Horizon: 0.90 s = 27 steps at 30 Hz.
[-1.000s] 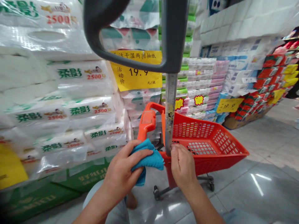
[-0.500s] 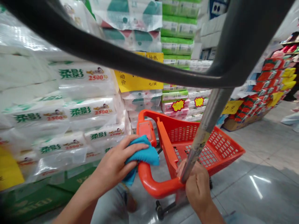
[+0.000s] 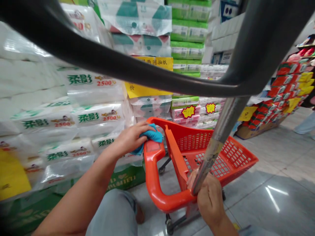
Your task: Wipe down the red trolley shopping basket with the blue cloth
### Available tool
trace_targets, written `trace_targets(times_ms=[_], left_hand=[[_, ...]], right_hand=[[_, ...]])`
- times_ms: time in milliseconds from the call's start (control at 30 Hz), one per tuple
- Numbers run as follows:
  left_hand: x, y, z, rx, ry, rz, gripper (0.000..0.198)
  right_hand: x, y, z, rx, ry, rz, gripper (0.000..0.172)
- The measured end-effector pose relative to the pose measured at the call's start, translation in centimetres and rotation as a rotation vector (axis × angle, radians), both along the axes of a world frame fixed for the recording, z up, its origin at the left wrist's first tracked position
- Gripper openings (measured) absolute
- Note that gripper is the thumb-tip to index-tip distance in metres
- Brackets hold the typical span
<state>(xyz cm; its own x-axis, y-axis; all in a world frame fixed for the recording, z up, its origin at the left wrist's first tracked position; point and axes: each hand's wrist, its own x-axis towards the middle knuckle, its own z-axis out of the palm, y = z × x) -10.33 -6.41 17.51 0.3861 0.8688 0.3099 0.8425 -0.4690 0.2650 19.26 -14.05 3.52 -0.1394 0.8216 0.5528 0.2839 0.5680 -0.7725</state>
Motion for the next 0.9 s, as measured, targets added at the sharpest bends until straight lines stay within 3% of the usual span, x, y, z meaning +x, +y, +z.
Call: trace_targets(times_ms=[67, 133, 267, 300, 433, 500, 700, 800, 900], left_hand=[[-0.3, 2.4, -0.3, -0.004, -0.024, 0.144, 0.039], [-0.3, 3.3, -0.3, 0.001, -0.020, 0.153, 0.037], [0.3, 2.1, 0.4, -0.021, 0.048, -0.145, 0.037], [0.4, 2.0, 0.6, -0.034, 0.072, -0.157, 0.037], [0.2, 4.4, 0.6, -0.040, 0.188, 0.155, 0.038], [0.3, 5.5, 0.5, -0.040, 0.226, 0.205, 0.037], [2.4, 6.0, 2.3, -0.108, 0.410, 0.053, 0.031], [3.9, 8.0, 3.0, -0.138, 0.454, 0.059, 0.040], [5.8, 10.6, 2.7, -0.230, 0.516, 0.026, 0.040]], right_hand=[[-0.1, 0.2, -0.1, -0.015, -0.002, -0.010, 0.054], [-0.2, 0.2, -0.2, -0.024, 0.009, -0.027, 0.054], [0.3, -0.3, -0.2, -0.032, 0.035, -0.002, 0.052], [0.5, -0.5, -0.1, -0.041, 0.037, 0.008, 0.052], [0.6, -1.1, 0.4, -0.085, 0.056, -0.010, 0.052], [0.5, -1.2, 0.5, -0.083, 0.067, -0.020, 0.053], [0.5, -1.3, 0.3, -0.018, 0.095, 0.008, 0.053], [0.5, -1.1, 0.2, -0.004, 0.066, -0.014, 0.055], [0.3, -0.6, 0.3, 0.020, 0.051, -0.052, 0.053]])
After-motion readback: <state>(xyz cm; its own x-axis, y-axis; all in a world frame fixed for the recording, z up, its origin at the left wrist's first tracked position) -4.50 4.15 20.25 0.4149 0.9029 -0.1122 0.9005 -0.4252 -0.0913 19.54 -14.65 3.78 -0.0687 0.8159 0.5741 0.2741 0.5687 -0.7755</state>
